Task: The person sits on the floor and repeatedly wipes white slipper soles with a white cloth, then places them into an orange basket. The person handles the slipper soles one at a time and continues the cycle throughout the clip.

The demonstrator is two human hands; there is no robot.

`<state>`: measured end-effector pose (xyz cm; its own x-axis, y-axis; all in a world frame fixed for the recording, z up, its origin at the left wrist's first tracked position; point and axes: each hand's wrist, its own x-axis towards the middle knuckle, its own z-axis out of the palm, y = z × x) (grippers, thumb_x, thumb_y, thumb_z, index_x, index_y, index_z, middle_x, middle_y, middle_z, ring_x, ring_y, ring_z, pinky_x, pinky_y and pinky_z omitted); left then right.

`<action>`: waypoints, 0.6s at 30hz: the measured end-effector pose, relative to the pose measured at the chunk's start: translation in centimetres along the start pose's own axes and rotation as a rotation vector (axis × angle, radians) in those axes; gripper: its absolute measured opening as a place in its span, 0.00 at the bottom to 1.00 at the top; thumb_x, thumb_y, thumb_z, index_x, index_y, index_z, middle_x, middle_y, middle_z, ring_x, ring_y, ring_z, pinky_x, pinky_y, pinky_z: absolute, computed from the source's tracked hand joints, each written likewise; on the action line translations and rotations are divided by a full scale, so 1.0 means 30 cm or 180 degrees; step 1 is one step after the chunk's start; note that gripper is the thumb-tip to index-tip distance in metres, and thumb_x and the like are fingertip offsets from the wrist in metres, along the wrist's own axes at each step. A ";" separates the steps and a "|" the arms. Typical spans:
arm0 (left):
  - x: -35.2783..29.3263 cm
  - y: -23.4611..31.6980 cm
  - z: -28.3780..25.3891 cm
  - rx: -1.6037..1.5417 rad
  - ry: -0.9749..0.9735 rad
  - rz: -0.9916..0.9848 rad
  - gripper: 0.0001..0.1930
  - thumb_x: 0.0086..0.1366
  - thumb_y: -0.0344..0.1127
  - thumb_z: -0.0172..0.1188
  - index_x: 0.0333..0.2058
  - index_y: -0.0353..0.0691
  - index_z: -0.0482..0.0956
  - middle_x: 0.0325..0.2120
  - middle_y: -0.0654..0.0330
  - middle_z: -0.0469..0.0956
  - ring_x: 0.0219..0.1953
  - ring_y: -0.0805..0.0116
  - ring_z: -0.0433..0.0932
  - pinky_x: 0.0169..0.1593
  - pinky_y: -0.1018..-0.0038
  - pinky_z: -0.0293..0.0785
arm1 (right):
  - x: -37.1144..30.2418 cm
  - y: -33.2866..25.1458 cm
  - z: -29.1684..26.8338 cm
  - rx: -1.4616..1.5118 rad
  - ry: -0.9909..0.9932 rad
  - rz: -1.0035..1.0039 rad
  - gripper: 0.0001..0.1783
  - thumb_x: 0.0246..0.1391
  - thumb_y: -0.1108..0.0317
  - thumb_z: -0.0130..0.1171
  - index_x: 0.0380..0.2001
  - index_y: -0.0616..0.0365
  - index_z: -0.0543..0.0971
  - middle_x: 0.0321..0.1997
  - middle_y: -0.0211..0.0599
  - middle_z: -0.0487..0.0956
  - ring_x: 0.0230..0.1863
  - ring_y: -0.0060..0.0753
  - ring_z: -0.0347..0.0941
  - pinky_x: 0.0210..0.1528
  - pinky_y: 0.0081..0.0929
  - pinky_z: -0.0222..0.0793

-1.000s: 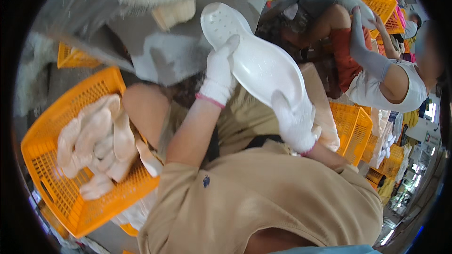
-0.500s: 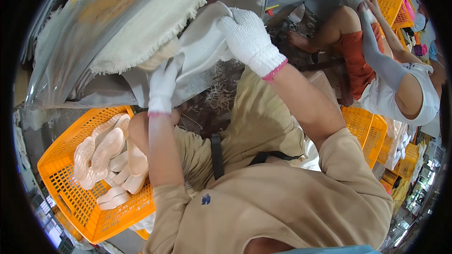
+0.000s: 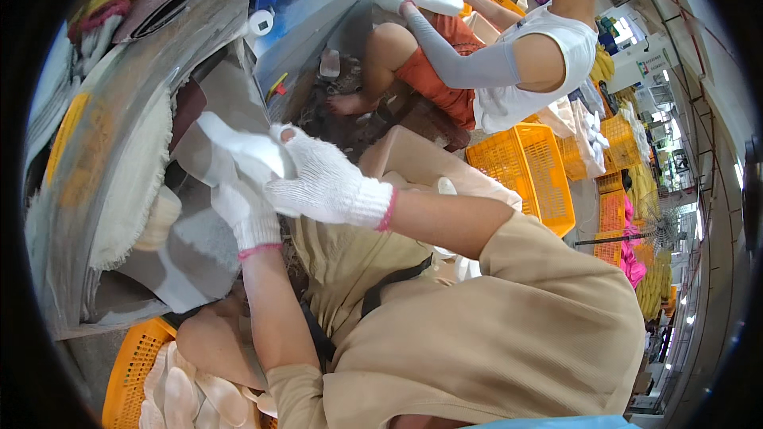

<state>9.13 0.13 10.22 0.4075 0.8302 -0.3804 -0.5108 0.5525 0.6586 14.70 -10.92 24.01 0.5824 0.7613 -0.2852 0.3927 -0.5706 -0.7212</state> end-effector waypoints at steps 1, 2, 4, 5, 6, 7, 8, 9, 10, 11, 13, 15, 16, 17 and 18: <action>0.040 -0.020 0.018 -0.0279 -0.0046 -0.0069 0.22 0.71 0.37 0.62 0.56 0.24 0.78 0.53 0.49 0.81 0.49 0.59 0.83 0.51 0.63 0.83 | 0.005 0.014 0.013 0.0062 0.0640 -0.0668 0.33 0.54 0.54 0.62 0.58 0.63 0.68 0.52 0.63 0.78 0.55 0.68 0.77 0.56 0.48 0.74; 0.085 -0.026 0.016 -0.0570 -0.0058 0.0037 0.23 0.71 0.37 0.63 0.56 0.24 0.77 0.53 0.49 0.80 0.49 0.58 0.83 0.52 0.63 0.82 | 0.025 0.030 0.041 0.0052 0.1087 -0.1115 0.29 0.56 0.57 0.60 0.55 0.63 0.69 0.49 0.64 0.80 0.53 0.68 0.78 0.55 0.48 0.75; 0.200 0.018 -0.034 0.0279 0.0014 -0.0024 0.23 0.72 0.40 0.63 0.57 0.26 0.77 0.49 0.54 0.83 0.47 0.60 0.84 0.52 0.63 0.82 | 0.093 0.024 0.069 0.0334 0.1229 -0.1091 0.30 0.55 0.54 0.63 0.55 0.62 0.69 0.47 0.63 0.80 0.51 0.68 0.78 0.54 0.49 0.75; 0.253 0.064 -0.079 0.0410 0.0125 -0.0374 0.25 0.71 0.41 0.63 0.58 0.26 0.76 0.48 0.52 0.84 0.47 0.58 0.84 0.52 0.62 0.82 | 0.146 0.021 0.091 0.0602 0.1027 -0.1121 0.31 0.54 0.50 0.65 0.52 0.62 0.72 0.45 0.62 0.81 0.50 0.67 0.79 0.54 0.48 0.76; 0.270 0.129 -0.162 0.1008 -0.0116 -0.0296 0.26 0.70 0.42 0.64 0.58 0.27 0.76 0.48 0.50 0.84 0.48 0.55 0.84 0.53 0.60 0.81 | 0.202 0.017 0.113 0.0595 0.1043 -0.1436 0.27 0.54 0.49 0.66 0.44 0.62 0.78 0.42 0.60 0.82 0.48 0.63 0.80 0.53 0.47 0.77; 0.275 0.197 -0.236 0.2031 0.0026 -0.0111 0.28 0.69 0.43 0.65 0.59 0.27 0.75 0.48 0.47 0.85 0.49 0.52 0.84 0.53 0.59 0.81 | 0.253 0.006 0.129 0.0474 0.1033 -0.1648 0.15 0.54 0.67 0.66 0.43 0.63 0.81 0.40 0.41 0.85 0.42 0.31 0.82 0.48 0.31 0.78; 0.244 0.266 -0.317 0.3633 -0.0029 0.0197 0.29 0.68 0.44 0.65 0.60 0.29 0.74 0.49 0.44 0.84 0.51 0.49 0.84 0.54 0.57 0.80 | 0.304 -0.005 0.146 0.0697 0.0663 -0.1171 0.12 0.57 0.67 0.64 0.41 0.65 0.82 0.38 0.42 0.86 0.38 0.29 0.82 0.44 0.30 0.77; 0.195 0.325 -0.377 0.5240 -0.0162 0.0358 0.30 0.67 0.44 0.66 0.61 0.30 0.74 0.50 0.41 0.83 0.53 0.45 0.83 0.55 0.56 0.79 | 0.353 -0.011 0.162 0.1280 0.0659 -0.0877 0.12 0.59 0.67 0.62 0.39 0.67 0.83 0.35 0.43 0.86 0.36 0.29 0.82 0.42 0.29 0.77; 0.129 0.351 -0.413 0.5745 -0.0236 0.0589 0.30 0.67 0.45 0.66 0.61 0.31 0.74 0.50 0.39 0.83 0.53 0.44 0.83 0.56 0.55 0.78 | 0.396 -0.017 0.173 0.0831 0.0839 -0.1081 0.12 0.60 0.68 0.61 0.39 0.67 0.84 0.36 0.43 0.86 0.36 0.29 0.81 0.43 0.29 0.78; 0.063 0.374 -0.427 0.5698 -0.0366 0.0906 0.31 0.66 0.46 0.66 0.61 0.32 0.74 0.50 0.38 0.83 0.54 0.43 0.83 0.56 0.55 0.77 | 0.430 -0.020 0.181 0.0634 0.0844 -0.1124 0.24 0.55 0.54 0.61 0.38 0.70 0.85 0.33 0.61 0.85 0.41 0.53 0.85 0.45 0.42 0.79; -0.083 0.321 -0.394 0.4065 -0.0374 0.0777 0.31 0.66 0.49 0.67 0.60 0.32 0.77 0.47 0.39 0.84 0.52 0.46 0.84 0.58 0.60 0.76 | 0.461 -0.016 0.184 0.0167 0.0163 -0.0983 0.27 0.52 0.50 0.64 0.38 0.69 0.85 0.38 0.63 0.85 0.46 0.60 0.83 0.52 0.44 0.77; -0.147 0.236 -0.307 0.3544 -0.0285 0.0211 0.29 0.67 0.48 0.67 0.57 0.30 0.78 0.45 0.44 0.85 0.48 0.53 0.84 0.57 0.65 0.76 | 0.439 -0.003 0.176 -0.0181 0.0499 -0.1068 0.31 0.50 0.48 0.66 0.44 0.68 0.83 0.42 0.62 0.84 0.50 0.61 0.81 0.56 0.45 0.75; -0.127 0.207 -0.259 0.3423 -0.0194 0.0336 0.27 0.68 0.46 0.67 0.56 0.29 0.79 0.45 0.48 0.86 0.47 0.57 0.84 0.55 0.66 0.77 | 0.391 -0.008 0.164 -0.0064 0.0501 -0.1106 0.33 0.49 0.48 0.67 0.47 0.67 0.81 0.45 0.62 0.84 0.52 0.62 0.80 0.56 0.46 0.74; -0.095 0.186 -0.221 0.3303 -0.0108 0.0463 0.25 0.69 0.44 0.68 0.56 0.28 0.79 0.45 0.51 0.86 0.45 0.61 0.84 0.54 0.68 0.77 | 0.351 0.018 0.151 -0.0121 0.0154 -0.1202 0.38 0.48 0.47 0.68 0.53 0.68 0.77 0.48 0.63 0.83 0.53 0.64 0.79 0.57 0.46 0.73; -0.034 0.177 -0.184 0.3171 -0.0139 0.0505 0.26 0.68 0.43 0.69 0.56 0.27 0.79 0.46 0.53 0.86 0.45 0.63 0.84 0.53 0.69 0.78 | 0.268 0.024 0.123 -0.0111 -0.0238 -0.1224 0.39 0.48 0.45 0.69 0.54 0.66 0.77 0.54 0.63 0.80 0.57 0.64 0.77 0.59 0.42 0.73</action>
<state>1.82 2.63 10.52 0.4274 0.8742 -0.2302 0.2953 0.1057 0.9495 17.04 -4.09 18.87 0.3351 0.9411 -0.0444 0.5969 -0.2486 -0.7628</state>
